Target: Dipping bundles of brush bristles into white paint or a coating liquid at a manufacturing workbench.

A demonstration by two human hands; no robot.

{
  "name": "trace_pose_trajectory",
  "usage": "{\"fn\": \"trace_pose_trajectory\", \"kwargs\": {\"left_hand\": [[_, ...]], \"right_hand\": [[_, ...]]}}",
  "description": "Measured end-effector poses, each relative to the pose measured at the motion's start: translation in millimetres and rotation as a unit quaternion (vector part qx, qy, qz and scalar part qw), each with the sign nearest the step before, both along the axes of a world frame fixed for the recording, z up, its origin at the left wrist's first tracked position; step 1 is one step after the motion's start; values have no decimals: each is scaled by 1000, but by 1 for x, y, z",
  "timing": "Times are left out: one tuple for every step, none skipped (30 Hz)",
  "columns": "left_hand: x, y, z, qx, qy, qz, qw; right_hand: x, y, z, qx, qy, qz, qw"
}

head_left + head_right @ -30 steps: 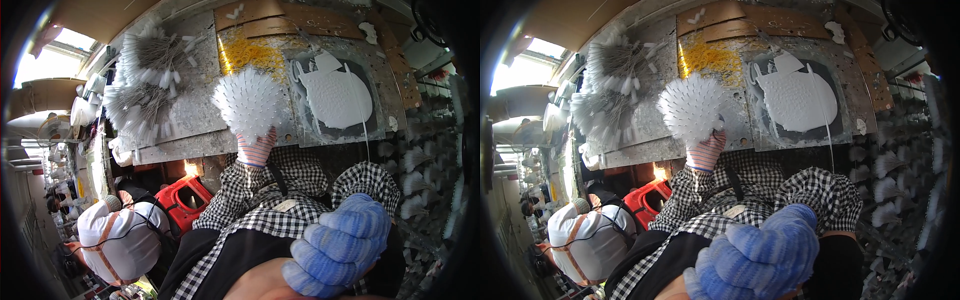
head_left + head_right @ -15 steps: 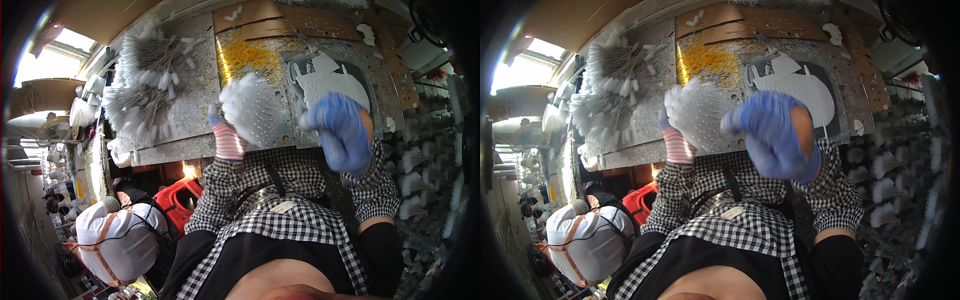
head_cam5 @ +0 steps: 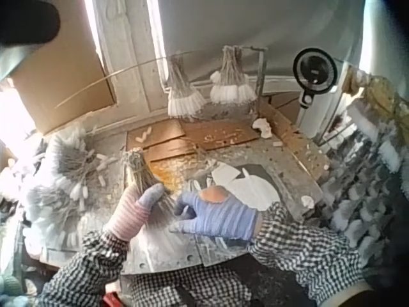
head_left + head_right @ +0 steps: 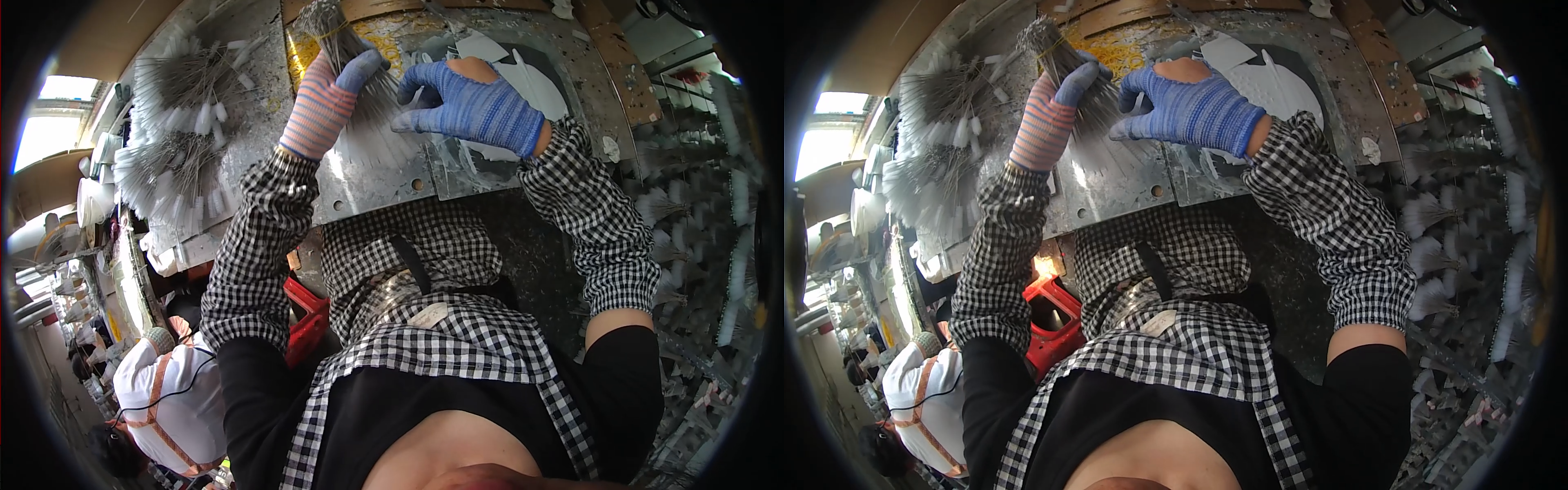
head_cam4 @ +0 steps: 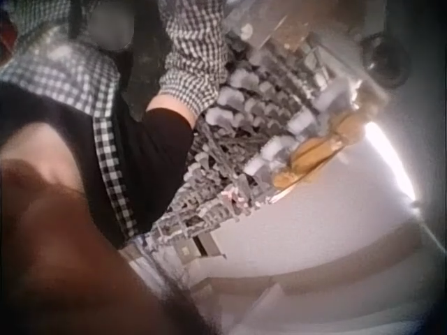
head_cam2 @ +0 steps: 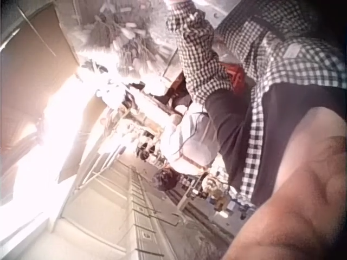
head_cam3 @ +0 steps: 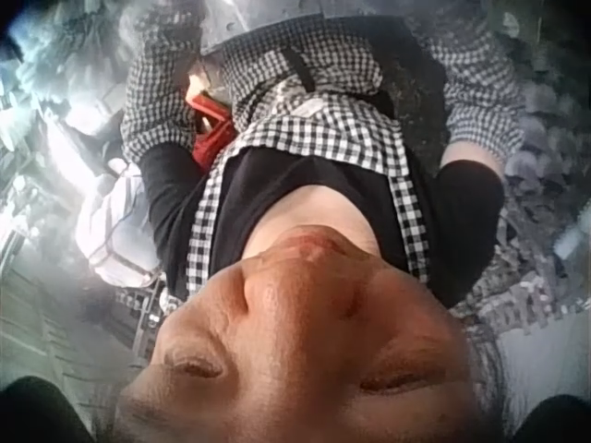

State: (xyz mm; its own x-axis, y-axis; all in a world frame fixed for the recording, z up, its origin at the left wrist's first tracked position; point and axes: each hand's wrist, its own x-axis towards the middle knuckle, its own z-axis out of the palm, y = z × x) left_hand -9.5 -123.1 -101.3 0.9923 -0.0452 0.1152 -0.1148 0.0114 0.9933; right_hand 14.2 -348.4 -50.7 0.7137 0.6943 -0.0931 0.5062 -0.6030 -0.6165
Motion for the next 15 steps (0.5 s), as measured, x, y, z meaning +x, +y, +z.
{"fn": "trace_pose_trajectory", "kwargs": {"left_hand": [[18,-1,-11,-25,-2,-9,1000],[36,-4,-23,-50,-4,-22,999],[41,-14,-21,-75,-3,-36,997],[43,-19,-19,-17,0,-48,999],[47,-26,-15,-19,4,-52,998],[50,-41,-4,7,-32,-51,998],[54,-54,4,33,-68,-49,996],[56,-69,11,11,-82,-47,995],[62,-72,10,10,-78,-44,996],[73,-78,8,13,-121,-50,991],[81,-83,5,16,-163,-56,985],[84,-99,9,45,-192,-44,979],[87,-105,6,42,-187,-42,981],[91,-109,4,43,-215,-65,974],[95,-115,3,41,-243,-92,965]], "right_hand": [[1,1,-3,-2,3,0,1000],[4,1,-8,-14,-22,-8,1000],[4,-3,-12,-27,-46,-17,998],[4,-7,-10,-25,-64,-28,997],[7,-13,-18,-28,-59,-32,997],[15,-21,-32,-19,-102,-55,993],[23,-27,-42,-10,-145,-77,986],[30,-33,-49,-19,-176,-95,980],[33,-33,-54,-21,-172,-92,981],[35,-37,-59,5,-191,-122,974],[38,-42,-64,30,-209,-150,966],[46,-54,-74,33,-171,-154,973],[38,-52,-66,29,-166,-153,974],[28,-51,-55,76,-132,-178,972],[21,-54,-50,121,-99,-209,965]]}}
